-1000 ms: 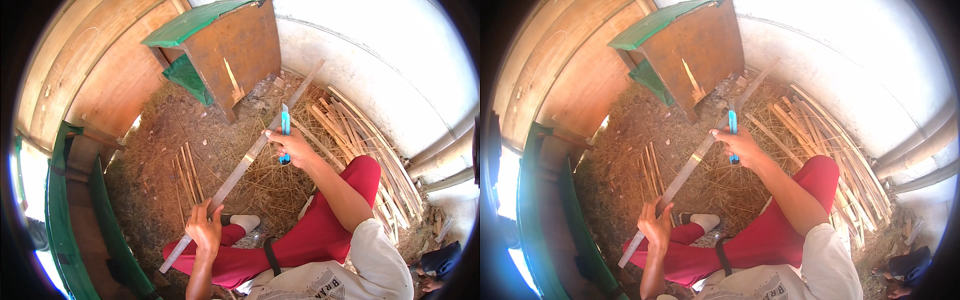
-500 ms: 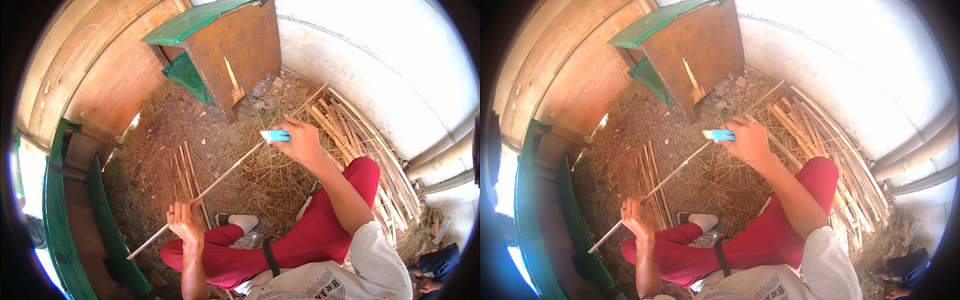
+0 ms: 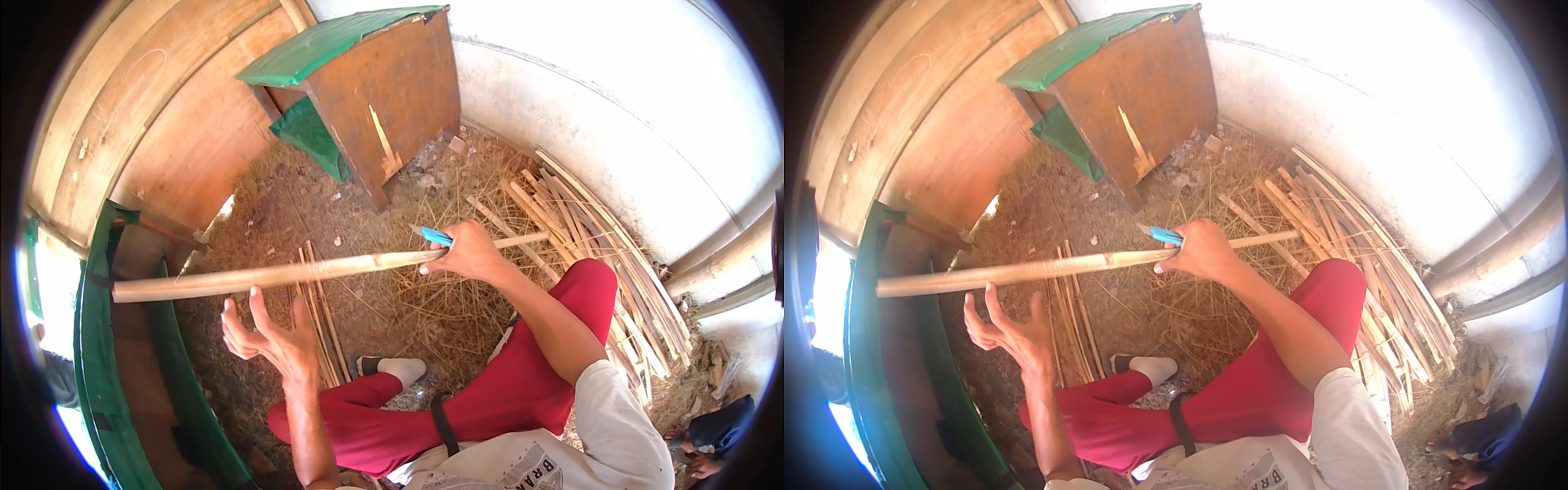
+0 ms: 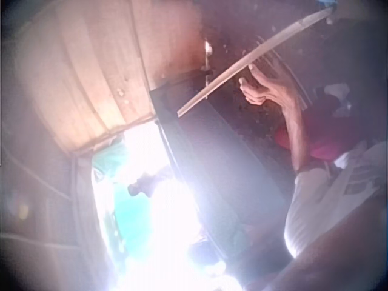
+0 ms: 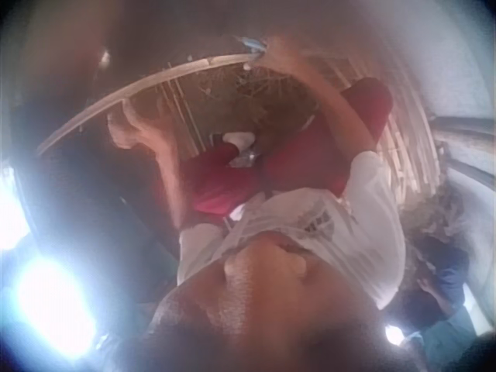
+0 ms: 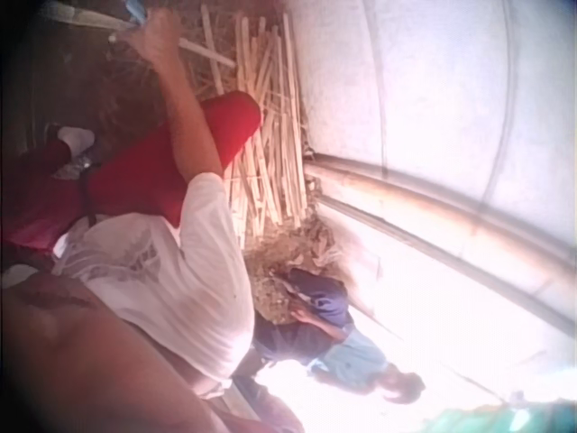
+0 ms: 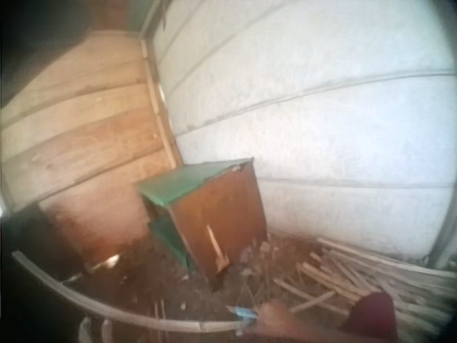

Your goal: The person sits on the ground and uses a utility knife to shave thin strips from a long bamboo pole. They repeatedly scrape the tool along the pole's length, removing the outer layer and creating fine shavings that fall onto the straw-covered floor.

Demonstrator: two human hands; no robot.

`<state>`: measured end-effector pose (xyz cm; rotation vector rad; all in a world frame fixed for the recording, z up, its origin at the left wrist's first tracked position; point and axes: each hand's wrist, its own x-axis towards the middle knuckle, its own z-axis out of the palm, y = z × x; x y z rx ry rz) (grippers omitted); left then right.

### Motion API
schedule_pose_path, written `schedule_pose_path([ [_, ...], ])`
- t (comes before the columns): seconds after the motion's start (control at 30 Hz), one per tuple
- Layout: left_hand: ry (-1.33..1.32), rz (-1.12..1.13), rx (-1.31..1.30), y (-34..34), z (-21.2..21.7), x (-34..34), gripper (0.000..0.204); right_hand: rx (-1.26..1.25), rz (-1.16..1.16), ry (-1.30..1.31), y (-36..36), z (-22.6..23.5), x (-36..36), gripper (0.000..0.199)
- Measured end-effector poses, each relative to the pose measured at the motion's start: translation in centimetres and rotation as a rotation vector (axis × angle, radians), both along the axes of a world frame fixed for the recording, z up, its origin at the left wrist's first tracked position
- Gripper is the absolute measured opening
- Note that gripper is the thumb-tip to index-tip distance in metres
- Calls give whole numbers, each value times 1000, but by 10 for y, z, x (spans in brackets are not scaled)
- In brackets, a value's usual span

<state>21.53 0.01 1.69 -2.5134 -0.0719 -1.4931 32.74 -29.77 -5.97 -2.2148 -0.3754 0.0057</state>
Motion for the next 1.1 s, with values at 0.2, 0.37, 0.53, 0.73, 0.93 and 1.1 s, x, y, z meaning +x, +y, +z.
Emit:
schedule_pose_path([
  [0.2,372,-411,-535,-36,-38,-4,82,402,-83,158,13,7,0,39],
  [0.37,771,-658,-769,-72,-63,-8,68,604,-123,10,24,12,1,26],
  [0.53,985,-681,-880,-101,-84,7,59,844,-141,3,35,11,2,16],
  [0.73,1176,-766,-1277,-97,-75,21,37,878,-103,108,33,5,2,15],
  [0.93,1242,-791,-1509,-84,-62,23,30,920,-90,104,33,9,-4,20],
  [1.1,1149,-669,-1233,-65,-42,-8,29,452,-110,-2,7,36,-7,29],
])
